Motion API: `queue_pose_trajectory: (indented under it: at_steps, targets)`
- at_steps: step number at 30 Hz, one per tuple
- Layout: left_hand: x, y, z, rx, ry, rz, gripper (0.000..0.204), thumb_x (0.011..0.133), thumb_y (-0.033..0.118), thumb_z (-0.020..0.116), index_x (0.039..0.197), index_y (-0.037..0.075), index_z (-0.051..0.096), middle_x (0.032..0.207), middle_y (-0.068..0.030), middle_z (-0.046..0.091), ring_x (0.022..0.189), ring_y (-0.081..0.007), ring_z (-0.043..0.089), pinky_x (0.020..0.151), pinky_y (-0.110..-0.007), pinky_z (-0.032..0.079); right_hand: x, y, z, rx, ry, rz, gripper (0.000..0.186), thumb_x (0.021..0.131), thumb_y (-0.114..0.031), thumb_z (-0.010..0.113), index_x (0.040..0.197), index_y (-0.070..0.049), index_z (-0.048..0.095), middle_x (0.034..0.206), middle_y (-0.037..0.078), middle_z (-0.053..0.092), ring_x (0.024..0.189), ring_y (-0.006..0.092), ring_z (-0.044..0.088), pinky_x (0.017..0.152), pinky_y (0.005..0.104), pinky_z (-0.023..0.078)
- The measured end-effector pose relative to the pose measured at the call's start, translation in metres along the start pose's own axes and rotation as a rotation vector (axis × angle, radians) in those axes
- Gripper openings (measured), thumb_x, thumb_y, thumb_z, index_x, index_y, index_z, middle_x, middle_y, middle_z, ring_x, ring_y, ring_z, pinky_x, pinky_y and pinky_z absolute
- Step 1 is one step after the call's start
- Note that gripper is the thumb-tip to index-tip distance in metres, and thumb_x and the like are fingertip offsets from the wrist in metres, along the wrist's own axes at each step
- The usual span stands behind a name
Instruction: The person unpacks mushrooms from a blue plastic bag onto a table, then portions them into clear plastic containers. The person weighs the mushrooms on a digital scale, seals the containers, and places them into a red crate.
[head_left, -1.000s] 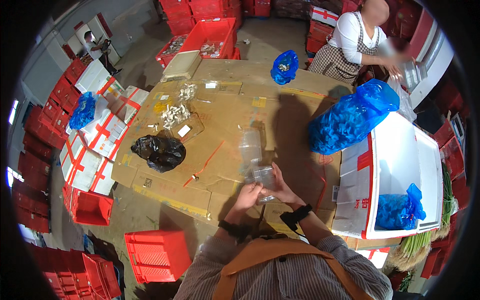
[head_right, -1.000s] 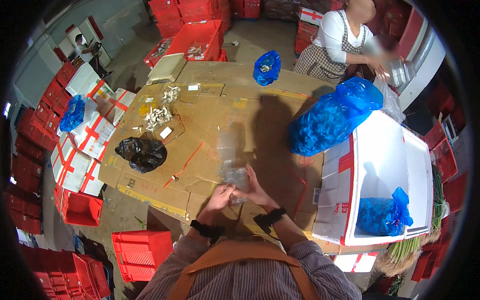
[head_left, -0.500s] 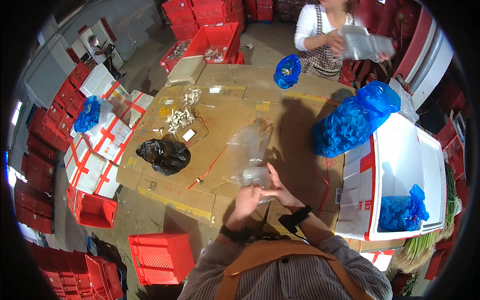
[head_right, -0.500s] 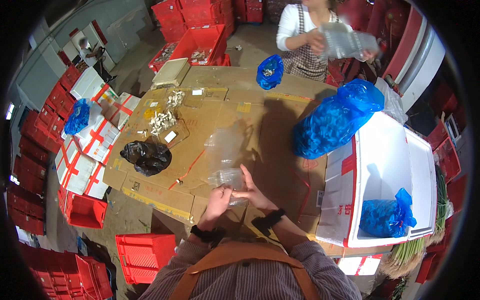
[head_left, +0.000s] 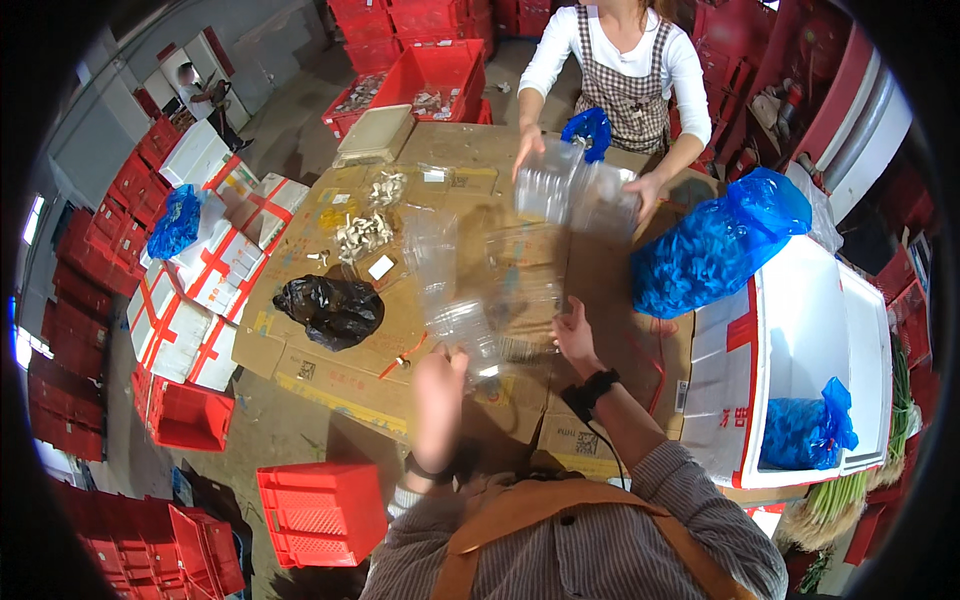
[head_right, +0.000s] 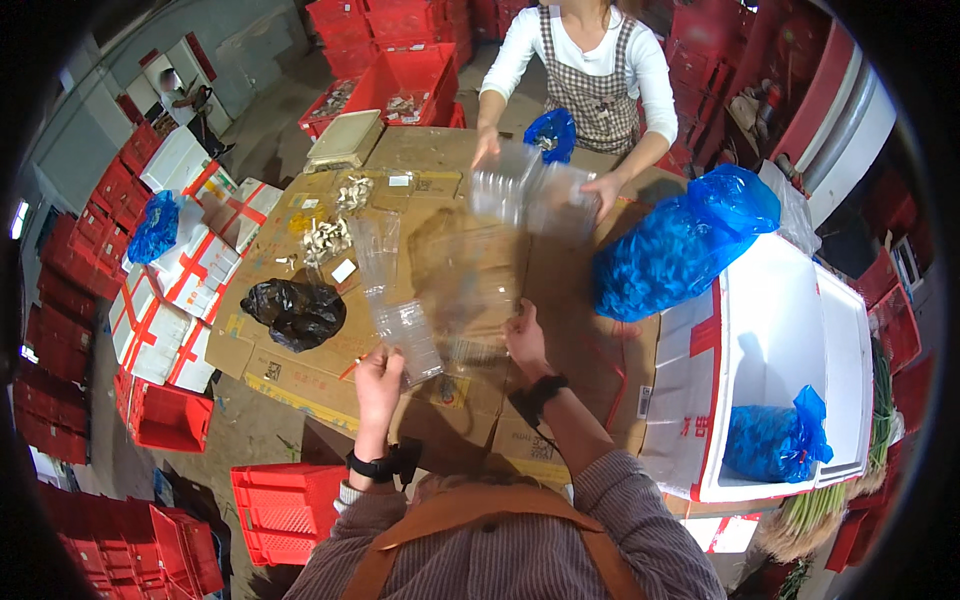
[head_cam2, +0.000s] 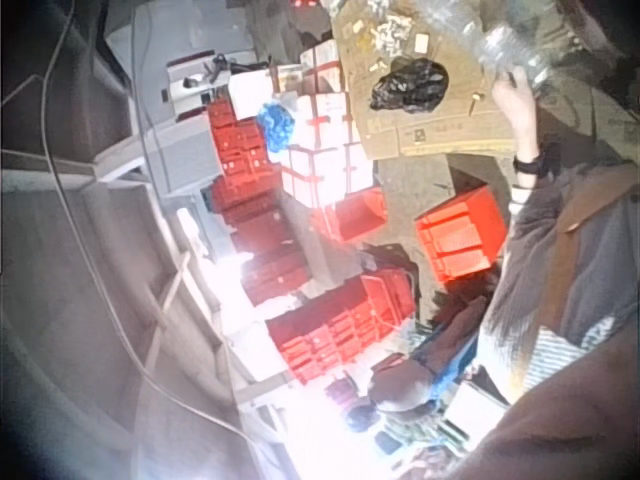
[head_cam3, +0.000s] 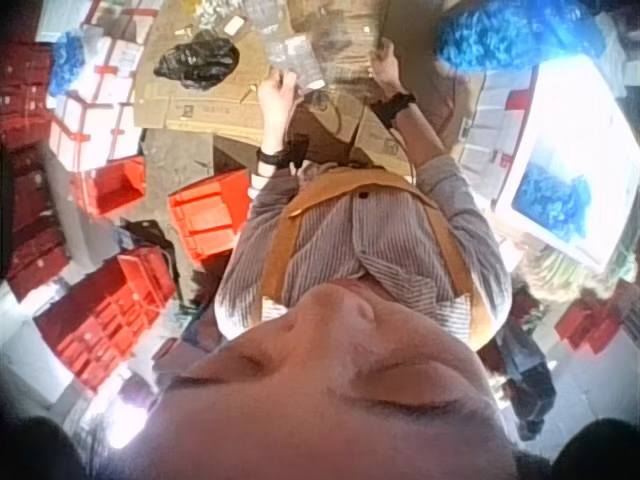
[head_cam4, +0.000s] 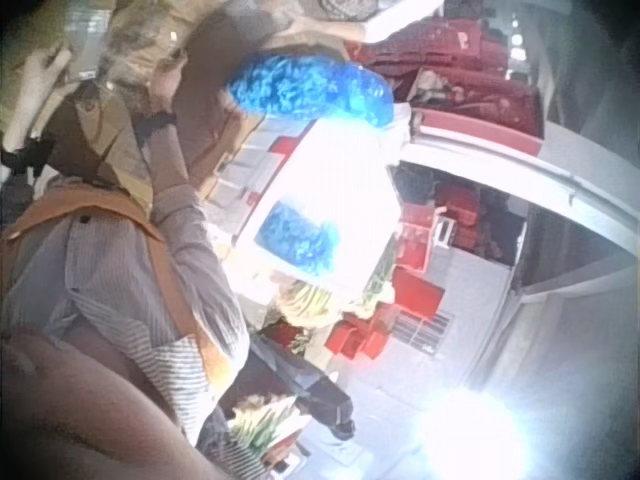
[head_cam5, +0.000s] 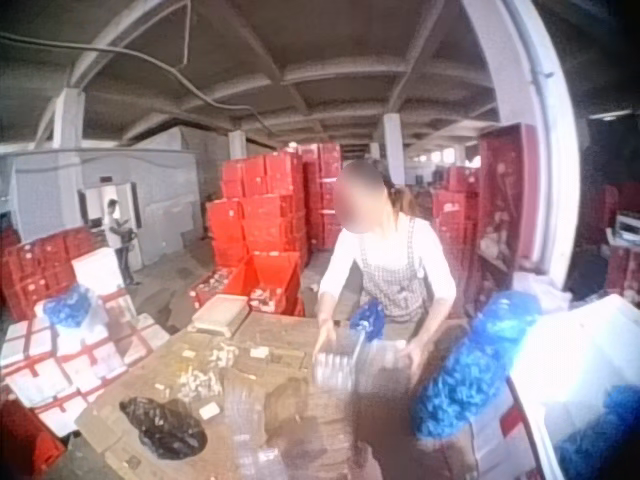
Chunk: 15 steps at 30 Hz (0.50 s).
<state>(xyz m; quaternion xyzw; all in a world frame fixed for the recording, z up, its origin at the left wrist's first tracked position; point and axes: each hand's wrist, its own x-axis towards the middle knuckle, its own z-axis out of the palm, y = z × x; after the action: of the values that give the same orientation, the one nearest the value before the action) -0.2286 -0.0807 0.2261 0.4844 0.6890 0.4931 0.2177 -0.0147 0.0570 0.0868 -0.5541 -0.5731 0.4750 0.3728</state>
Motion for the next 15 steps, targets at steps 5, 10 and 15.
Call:
queue_pose_trajectory:
  at_steps: [5, 10, 15]
  targets:
    - [-0.013, -0.006, -0.024, 0.025, -0.012, -0.118, 0.026, 0.088, 0.020, 0.055, 0.073, -0.001, 0.052, 0.056, -0.0112, 0.046, 0.052, -0.0230, 0.046, 0.051, -0.034, 0.037, 0.004, 0.040, -0.025, -0.576, -0.067, 0.135, 0.061, 0.077, -0.009, 0.054, 0.133, -0.004, 0.029, 0.082, 0.017, 0.060, 0.069, 0.0232, 0.061, 0.061, 0.0300, 0.047]
    - [-0.026, -0.037, -0.029, 0.149, -0.100, -0.324, 0.028, 0.086, 0.023, 0.059, 0.071, 0.000, 0.060, 0.052, -0.0019, 0.052, 0.048, -0.0075, 0.047, 0.046, -0.026, 0.037, -0.050, 0.057, -0.055, -0.310, -0.200, 0.053, 0.054, 0.075, -0.005, 0.055, 0.127, -0.003, 0.041, 0.085, 0.012, 0.061, 0.076, 0.0209, 0.060, 0.063, 0.0320, 0.049]
    - [-0.038, -0.072, 0.002, -0.024, -0.310, -0.432, 0.026, 0.087, 0.025, 0.058, 0.077, 0.001, 0.063, 0.060, 0.0010, 0.056, 0.051, -0.0071, 0.046, 0.050, -0.024, 0.039, -0.082, 0.036, -0.113, -0.403, 0.094, -0.066, 0.054, 0.073, -0.004, 0.060, 0.125, -0.005, 0.045, 0.091, 0.011, 0.062, 0.081, 0.0224, 0.060, 0.070, 0.0333, 0.049]
